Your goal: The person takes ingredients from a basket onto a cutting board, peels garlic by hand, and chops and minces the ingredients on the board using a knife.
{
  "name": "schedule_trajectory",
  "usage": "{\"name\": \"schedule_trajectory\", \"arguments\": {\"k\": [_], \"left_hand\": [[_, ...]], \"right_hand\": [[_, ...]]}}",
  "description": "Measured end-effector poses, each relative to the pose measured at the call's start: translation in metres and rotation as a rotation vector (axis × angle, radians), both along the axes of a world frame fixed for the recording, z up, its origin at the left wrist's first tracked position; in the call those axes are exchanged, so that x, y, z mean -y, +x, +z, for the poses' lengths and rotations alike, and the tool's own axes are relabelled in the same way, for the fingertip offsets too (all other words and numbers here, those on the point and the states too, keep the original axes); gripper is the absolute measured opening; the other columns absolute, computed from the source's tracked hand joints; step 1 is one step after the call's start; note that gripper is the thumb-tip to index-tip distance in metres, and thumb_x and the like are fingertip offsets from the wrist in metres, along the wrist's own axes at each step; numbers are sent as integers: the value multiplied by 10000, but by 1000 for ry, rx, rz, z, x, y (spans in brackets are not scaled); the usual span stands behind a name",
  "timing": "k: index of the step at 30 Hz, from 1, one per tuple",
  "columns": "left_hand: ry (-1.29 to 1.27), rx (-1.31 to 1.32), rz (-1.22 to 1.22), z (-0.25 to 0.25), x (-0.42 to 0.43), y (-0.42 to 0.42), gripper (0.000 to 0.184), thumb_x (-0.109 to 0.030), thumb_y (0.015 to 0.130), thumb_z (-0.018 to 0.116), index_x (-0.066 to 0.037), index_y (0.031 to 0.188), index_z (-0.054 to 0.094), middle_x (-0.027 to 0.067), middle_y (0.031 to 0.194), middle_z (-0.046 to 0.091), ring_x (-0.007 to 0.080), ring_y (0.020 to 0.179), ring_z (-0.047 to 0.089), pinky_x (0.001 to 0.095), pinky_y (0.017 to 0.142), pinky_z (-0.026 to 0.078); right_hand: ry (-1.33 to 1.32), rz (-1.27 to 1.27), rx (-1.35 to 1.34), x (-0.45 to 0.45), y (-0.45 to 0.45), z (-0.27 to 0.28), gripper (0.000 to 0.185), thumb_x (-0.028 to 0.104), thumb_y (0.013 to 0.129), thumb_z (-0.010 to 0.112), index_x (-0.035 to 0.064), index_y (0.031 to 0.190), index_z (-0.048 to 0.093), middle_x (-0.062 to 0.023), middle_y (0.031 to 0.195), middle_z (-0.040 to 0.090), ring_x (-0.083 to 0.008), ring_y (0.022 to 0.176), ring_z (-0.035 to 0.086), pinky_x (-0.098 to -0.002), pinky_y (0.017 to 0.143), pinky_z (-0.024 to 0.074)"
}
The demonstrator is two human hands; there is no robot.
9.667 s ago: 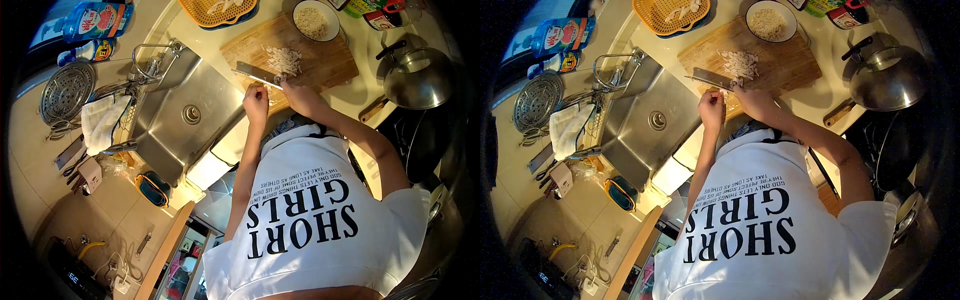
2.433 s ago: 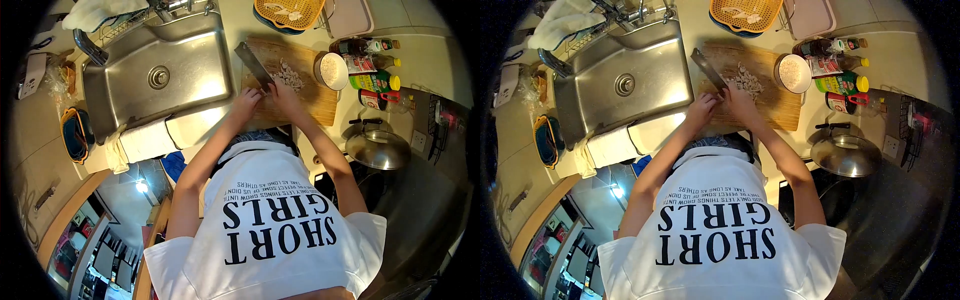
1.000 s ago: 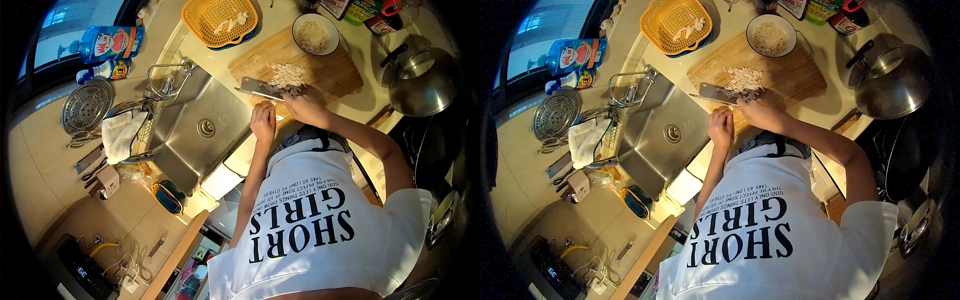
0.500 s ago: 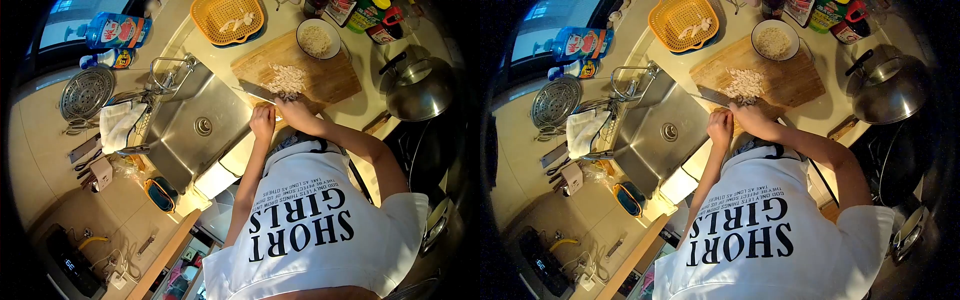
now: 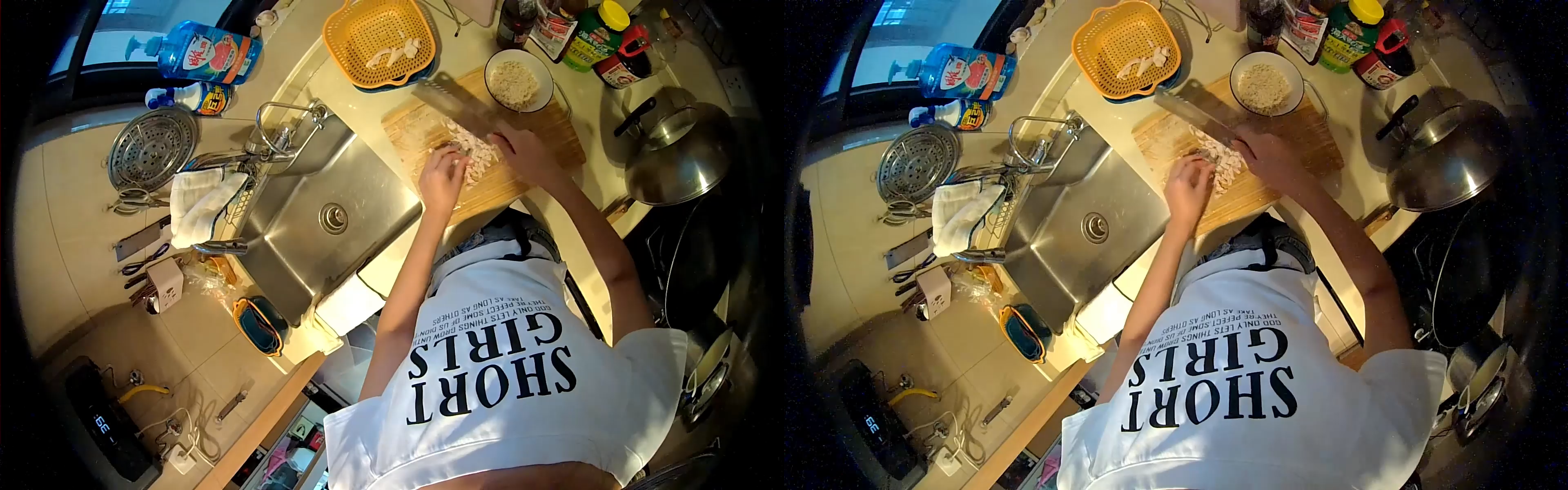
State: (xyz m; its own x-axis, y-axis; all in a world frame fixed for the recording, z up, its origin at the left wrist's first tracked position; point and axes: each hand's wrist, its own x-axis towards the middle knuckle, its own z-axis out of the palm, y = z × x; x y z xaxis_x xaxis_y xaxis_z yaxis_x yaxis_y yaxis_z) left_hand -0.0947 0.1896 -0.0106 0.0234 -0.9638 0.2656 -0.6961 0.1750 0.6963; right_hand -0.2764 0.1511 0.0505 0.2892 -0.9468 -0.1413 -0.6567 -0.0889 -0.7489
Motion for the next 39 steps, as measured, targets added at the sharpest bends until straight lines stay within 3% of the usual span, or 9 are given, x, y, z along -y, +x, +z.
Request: {"name": "schedule_trajectory", "arguments": {"k": [6, 11, 15, 18, 22, 25, 31, 35, 39], "left_hand": [[-29, -117, 126, 20, 78, 59, 123, -101, 758, 590, -25, 854, 605, 113, 854, 581, 279, 809, 549, 335, 715, 443], [-36, 284, -94, 31, 175, 98, 206, -82, 746, 608, -33, 945, 578, 145, 901, 564, 315, 845, 544, 363, 741, 463], [-4, 399, -78, 12, 228, 94, 267, -184, 728, 635, -54, 953, 578, 147, 915, 568, 311, 870, 548, 378, 755, 462], [271, 621, 16, 3, 244, 77, 406, -363, 668, 653, -63, 929, 572, 139, 961, 562, 290, 894, 558, 380, 751, 463], [308, 728, 36, -4, 246, 66, 353, -321, 736, 590, -49, 959, 557, 146, 1003, 548, 298, 877, 569, 388, 744, 470], [394, 523, 16, 5, 249, 63, 363, -275, 754, 561, -1, 988, 528, 152, 975, 557, 300, 939, 538, 401, 774, 458], [340, 1, 21, 6, 269, 51, 390, -272, 774, 527, 56, 984, 512, 278, 838, 581, 411, 800, 562, 423, 725, 453], [513, 95, -94, -16, 277, 39, 420, -291, 764, 548, 36, 1023, 496, 275, 1017, 510, 408, 913, 521, 407, 792, 444], [478, 588, -89, 6, 259, 19, 413, -285, 791, 537, -32, 1100, 434, 239, 1054, 478, 354, 976, 508, 404, 816, 445]], "right_hand": [[-98, -139, 106, -27, -25, -17, 187, 199, 863, 475, 25, 931, 490, -219, 708, 552, -401, 667, 540, -450, 565, 411], [11, -157, 52, -46, -22, -20, 196, 190, 860, 475, 10, 934, 489, -236, 744, 554, -416, 703, 533, -449, 583, 414], [85, -193, 132, -60, -15, -28, 213, 207, 857, 476, 1, 908, 491, -256, 754, 545, -431, 732, 520, -441, 594, 413], [131, -199, 156, -67, -12, -33, 222, 219, 853, 483, 0, 881, 491, -260, 747, 536, -433, 731, 515, -439, 590, 408], [198, -210, 124, -68, -8, -37, 218, 219, 854, 482, 2, 853, 489, -257, 736, 532, -436, 718, 510, -441, 578, 404], [178, -192, 80, -67, -10, -40, 213, 218, 854, 484, 6, 833, 481, -253, 739, 532, -433, 722, 507, -444, 574, 400], [139, -225, 135, -60, -15, -38, 208, 219, 857, 486, 12, 837, 481, -248, 692, 532, -429, 666, 520, -456, 530, 397], [96, -232, 74, -58, -22, -38, 213, 222, 862, 480, 10, 853, 487, -254, 689, 534, -427, 653, 527, -453, 520, 401], [62, -259, 100, -60, -25, -35, 218, 222, 862, 479, 4, 861, 486, -251, 702, 539, -425, 661, 526, -444, 530, 406]]}}
